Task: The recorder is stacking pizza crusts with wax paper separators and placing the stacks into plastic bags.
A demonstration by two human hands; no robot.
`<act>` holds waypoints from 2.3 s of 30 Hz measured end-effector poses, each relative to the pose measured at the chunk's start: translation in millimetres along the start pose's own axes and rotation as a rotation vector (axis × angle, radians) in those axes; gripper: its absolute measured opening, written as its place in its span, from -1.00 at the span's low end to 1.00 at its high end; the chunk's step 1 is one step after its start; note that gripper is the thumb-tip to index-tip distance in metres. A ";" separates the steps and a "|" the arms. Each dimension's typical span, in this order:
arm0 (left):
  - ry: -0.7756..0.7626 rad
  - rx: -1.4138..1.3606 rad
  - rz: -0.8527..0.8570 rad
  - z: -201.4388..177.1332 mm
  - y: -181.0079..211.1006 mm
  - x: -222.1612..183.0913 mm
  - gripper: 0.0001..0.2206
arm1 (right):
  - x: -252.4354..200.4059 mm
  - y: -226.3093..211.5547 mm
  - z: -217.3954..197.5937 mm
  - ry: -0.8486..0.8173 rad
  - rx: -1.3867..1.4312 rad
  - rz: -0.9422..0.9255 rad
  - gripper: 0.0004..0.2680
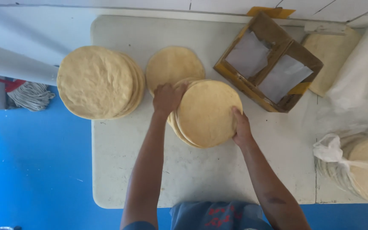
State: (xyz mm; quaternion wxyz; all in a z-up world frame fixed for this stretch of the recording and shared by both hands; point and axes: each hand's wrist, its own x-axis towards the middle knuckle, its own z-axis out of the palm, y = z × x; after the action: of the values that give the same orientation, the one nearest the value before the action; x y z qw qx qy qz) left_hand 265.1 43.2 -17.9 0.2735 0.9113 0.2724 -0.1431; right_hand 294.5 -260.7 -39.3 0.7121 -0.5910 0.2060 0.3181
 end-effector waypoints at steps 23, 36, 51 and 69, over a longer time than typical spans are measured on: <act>0.007 -0.155 0.107 -60.1 -7.9 170.3 -0.24 | 89.2 0.3 74.0 -0.179 0.167 -0.033 -0.44; -0.278 -0.111 -0.050 -6.7 -33.0 -5.0 -0.24 | -16.3 32.3 -9.8 -0.196 0.217 0.005 -0.43; 0.058 -1.487 -0.387 -12.1 -130.9 -193.3 -0.32 | -34.0 91.5 54.3 -0.363 -0.432 -0.444 -0.48; 0.523 -0.894 -0.190 -61.6 24.4 -292.7 -0.68 | 147.3 -103.6 -126.3 0.202 -1.370 -0.434 -0.82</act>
State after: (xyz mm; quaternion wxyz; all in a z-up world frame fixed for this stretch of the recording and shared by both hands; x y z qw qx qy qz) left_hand 48.7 -60.8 162.2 0.5444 0.6823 0.4473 0.1950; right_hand 482.1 -363.0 -91.7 0.2065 -0.9585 -0.0966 0.1711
